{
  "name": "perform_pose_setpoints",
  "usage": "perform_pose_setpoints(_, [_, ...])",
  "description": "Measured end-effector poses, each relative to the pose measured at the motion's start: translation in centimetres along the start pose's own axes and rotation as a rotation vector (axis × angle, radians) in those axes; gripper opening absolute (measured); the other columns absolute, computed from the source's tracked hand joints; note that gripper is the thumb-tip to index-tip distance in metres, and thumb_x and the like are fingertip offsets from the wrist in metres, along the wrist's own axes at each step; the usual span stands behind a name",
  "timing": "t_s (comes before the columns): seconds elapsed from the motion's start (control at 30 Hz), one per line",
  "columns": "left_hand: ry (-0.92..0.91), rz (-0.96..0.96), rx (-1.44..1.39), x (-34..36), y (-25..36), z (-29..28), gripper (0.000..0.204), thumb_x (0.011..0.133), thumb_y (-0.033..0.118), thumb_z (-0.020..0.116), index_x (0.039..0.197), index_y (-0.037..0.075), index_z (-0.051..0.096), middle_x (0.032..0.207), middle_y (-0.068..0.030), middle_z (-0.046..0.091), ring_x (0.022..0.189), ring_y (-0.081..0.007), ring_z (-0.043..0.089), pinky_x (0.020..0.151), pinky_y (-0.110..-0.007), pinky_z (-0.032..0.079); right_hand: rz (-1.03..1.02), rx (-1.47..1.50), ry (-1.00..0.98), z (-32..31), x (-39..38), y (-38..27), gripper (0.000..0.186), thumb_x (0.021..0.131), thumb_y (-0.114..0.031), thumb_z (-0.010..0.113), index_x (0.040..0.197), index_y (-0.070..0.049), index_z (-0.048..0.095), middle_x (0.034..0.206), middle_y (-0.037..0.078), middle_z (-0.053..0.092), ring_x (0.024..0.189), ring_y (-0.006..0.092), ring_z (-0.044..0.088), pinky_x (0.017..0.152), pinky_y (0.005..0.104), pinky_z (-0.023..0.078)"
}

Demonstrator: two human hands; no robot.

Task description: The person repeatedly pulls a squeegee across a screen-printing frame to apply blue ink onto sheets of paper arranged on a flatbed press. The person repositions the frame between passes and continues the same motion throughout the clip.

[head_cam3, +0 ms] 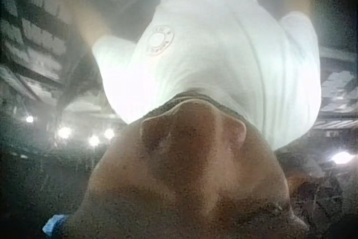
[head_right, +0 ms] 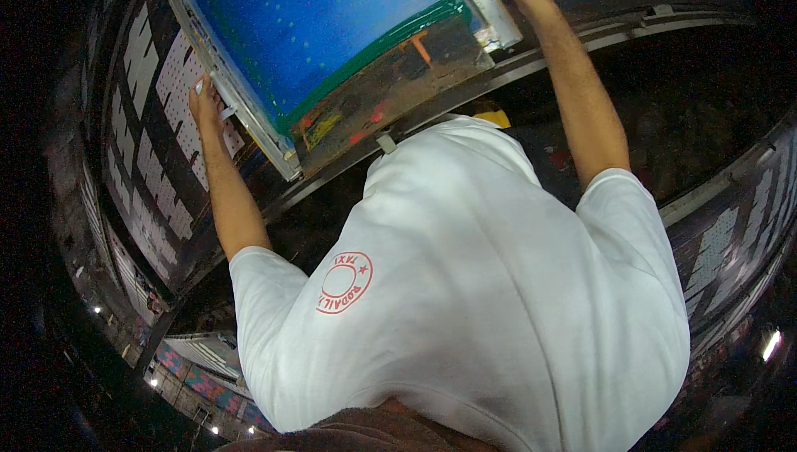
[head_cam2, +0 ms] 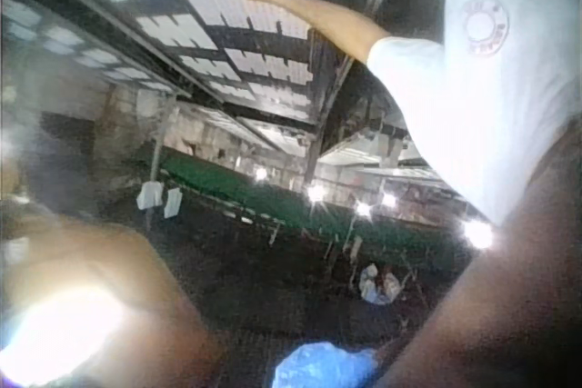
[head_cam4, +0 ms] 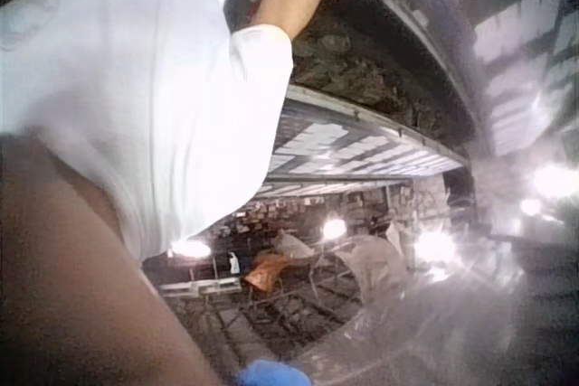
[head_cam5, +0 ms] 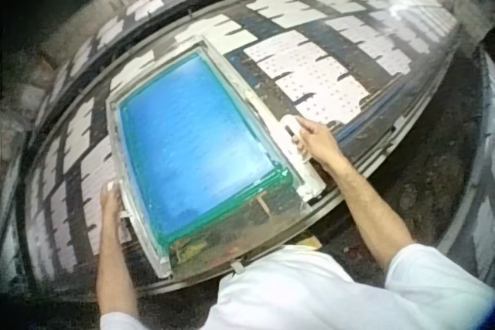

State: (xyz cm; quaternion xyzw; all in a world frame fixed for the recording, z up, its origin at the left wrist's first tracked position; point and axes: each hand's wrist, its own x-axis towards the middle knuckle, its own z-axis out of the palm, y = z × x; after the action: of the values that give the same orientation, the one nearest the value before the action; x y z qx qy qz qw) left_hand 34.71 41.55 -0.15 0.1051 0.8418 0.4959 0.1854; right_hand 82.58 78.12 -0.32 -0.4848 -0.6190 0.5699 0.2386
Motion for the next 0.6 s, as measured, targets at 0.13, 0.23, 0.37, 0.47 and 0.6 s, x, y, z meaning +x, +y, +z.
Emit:
perform_pose_setpoints(0.13, [-0.038,-0.005,0.089,-0.4,0.1,0.1,0.052,0.099,0.042,0.071,0.137,0.012,0.053,0.080,0.0030,0.054,0.066,-0.0056,0.047,0.055,-0.025,0.037,0.003,0.023,-0.032,-0.2,-0.1,0.0,0.046,0.102,-0.008,0.048,0.147,-0.008,0.058,0.087,0.005,0.071,0.063,0.0094,0.060,0.055,0.0260,0.052])
perform_pose_setpoints(0.23, [-0.016,0.006,0.107,0.1,-0.4,0.8,0.054,0.099,0.045,0.071,0.139,0.014,0.051,0.078,0.0044,0.052,0.065,-0.0056,0.042,0.055,-0.026,0.034,0.023,0.008,-0.054,-0.4,-0.4,0.0,0.044,0.104,-0.008,0.047,0.146,-0.008,0.058,0.088,0.006,0.071,0.062,0.0101,0.060,0.054,0.0276,0.054])
perform_pose_setpoints(0.37, [-0.042,-0.089,0.156,0.5,-0.5,0.6,0.053,0.100,0.046,0.069,0.138,0.014,0.050,0.089,-0.0017,0.059,0.074,-0.0096,0.053,0.062,-0.028,0.041,0.046,0.043,-0.058,-0.5,-0.8,0.0,0.044,0.105,-0.008,0.047,0.148,-0.008,0.057,0.089,0.007,0.071,0.063,0.0103,0.060,0.054,0.0279,0.054])
perform_pose_setpoints(0.47, [-0.069,-0.099,0.187,0.4,-0.2,0.4,0.052,0.101,0.044,0.068,0.138,0.013,0.049,0.109,-0.0121,0.064,0.091,-0.0189,0.063,0.074,-0.033,0.050,0.047,0.028,-0.057,-0.5,-0.8,0.3,0.045,0.105,-0.008,0.048,0.149,-0.008,0.055,0.090,0.007,0.070,0.065,0.0100,0.060,0.056,0.0270,0.054])
perform_pose_setpoints(0.6, [-0.075,-0.067,0.140,0.1,0.0,1.1,0.051,0.101,0.038,0.069,0.139,0.011,0.048,0.123,-0.0194,0.063,0.108,-0.0297,0.067,0.091,-0.041,0.055,-0.002,0.038,-0.105,-0.7,-1.0,0.6,0.049,0.102,-0.007,0.054,0.151,-0.006,0.053,0.093,0.009,0.071,0.069,0.0150,0.063,0.062,0.0301,0.055])
